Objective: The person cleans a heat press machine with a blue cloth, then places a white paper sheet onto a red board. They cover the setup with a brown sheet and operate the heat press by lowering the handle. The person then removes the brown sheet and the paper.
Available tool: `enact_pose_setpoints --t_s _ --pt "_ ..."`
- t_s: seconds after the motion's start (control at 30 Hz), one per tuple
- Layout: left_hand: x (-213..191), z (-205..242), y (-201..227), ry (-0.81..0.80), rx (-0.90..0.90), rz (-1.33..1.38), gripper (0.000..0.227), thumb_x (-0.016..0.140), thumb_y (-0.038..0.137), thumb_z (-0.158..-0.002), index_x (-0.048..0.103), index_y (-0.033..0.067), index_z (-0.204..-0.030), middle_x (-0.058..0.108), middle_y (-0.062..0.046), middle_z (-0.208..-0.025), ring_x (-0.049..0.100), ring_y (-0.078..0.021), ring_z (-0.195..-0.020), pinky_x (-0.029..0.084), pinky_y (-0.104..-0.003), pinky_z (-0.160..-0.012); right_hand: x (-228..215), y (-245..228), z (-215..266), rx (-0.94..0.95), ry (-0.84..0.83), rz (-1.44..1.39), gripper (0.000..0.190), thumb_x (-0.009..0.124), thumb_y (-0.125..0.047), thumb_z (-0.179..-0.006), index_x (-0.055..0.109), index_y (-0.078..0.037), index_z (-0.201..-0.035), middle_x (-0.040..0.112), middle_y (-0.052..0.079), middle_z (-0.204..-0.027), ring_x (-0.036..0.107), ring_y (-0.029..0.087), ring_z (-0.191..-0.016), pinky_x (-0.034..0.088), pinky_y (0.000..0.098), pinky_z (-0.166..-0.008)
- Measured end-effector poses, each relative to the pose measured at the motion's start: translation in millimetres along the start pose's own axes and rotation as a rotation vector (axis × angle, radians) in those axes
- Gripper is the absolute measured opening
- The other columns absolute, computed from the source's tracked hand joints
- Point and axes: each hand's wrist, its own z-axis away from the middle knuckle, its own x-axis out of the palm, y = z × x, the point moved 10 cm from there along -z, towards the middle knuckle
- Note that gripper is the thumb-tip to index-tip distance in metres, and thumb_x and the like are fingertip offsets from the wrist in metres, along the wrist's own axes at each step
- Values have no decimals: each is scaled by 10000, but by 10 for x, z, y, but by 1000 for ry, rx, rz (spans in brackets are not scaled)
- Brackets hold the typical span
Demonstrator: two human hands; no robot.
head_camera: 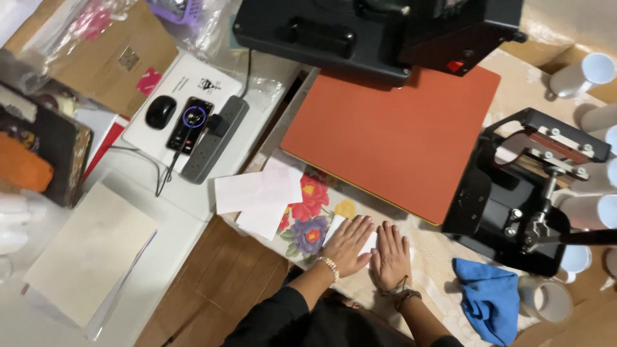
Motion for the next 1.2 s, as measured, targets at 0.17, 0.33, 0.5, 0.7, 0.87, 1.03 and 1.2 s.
enact_pose_setpoints --t_s 0.17,0.33,0.5,0.7,0.87,1.03,1.2 --pt "-80 25 -71 -134 -14 107 784 291 575 -1016 284 15 -1565 264 -186 -1641 183 -333 -1533 81 -496 -1234 31 65 94 -45 79 178 791 368 -614 -926 340 -155 -1568 320 71 -1639 235 280 -1532 104 487 -1233" --pt "114 80 -127 -169 46 -31 785 364 593 -997 260 62 -1566 219 -152 -1653 170 -301 -1532 76 -483 -1243 -108 114 159 1 58 121 868 298 -731 -945 331 -125 -1566 311 97 -1636 219 303 -1528 89 510 -1218" --pt "151 130 -184 59 106 -162 827 324 629 -982 207 74 -1584 199 -108 -1664 172 -258 -1541 114 -430 -1247 -341 84 128 9 -59 -46 826 238 -612 -995 274 -16 -1567 270 184 -1637 216 389 -1514 100 598 -1193" --pt "149 333 -300 8 76 -196 801 272 567 -995 168 34 -1585 143 -143 -1679 134 -260 -1555 96 -400 -1269 -260 151 130 9 -109 -42 853 225 -632 -979 259 -19 -1571 241 179 -1651 193 371 -1529 115 623 -1199" --pt "302 502 -416 -259 -42 -37 851 192 600 -986 -4 35 -1589 -71 -167 -1680 -60 -288 -1547 -11 -437 -1224 -162 178 173 42 -127 40 879 278 -634 -955 212 -15 -1576 164 179 -1671 135 345 -1552 82 568 -1238" --pt "-173 708 -597 1 -494 364 611 535 353 -941 395 61 -1460 293 -143 -1529 320 -304 -1289 322 -459 -1037 -489 571 491 348 -9 -375 787 567 -430 -898 328 10 -1505 350 223 -1557 334 377 -1422 301 516 -1125" --pt "-446 963 -684 114 -1141 817 415 629 51 -984 548 27 -1391 639 -160 -1300 623 -306 -1124 550 -435 -893 -315 1192 1040 1034 -87 -956 357 660 -382 -879 647 -161 -1159 725 47 -1130 691 213 -1004 534 355 -879"
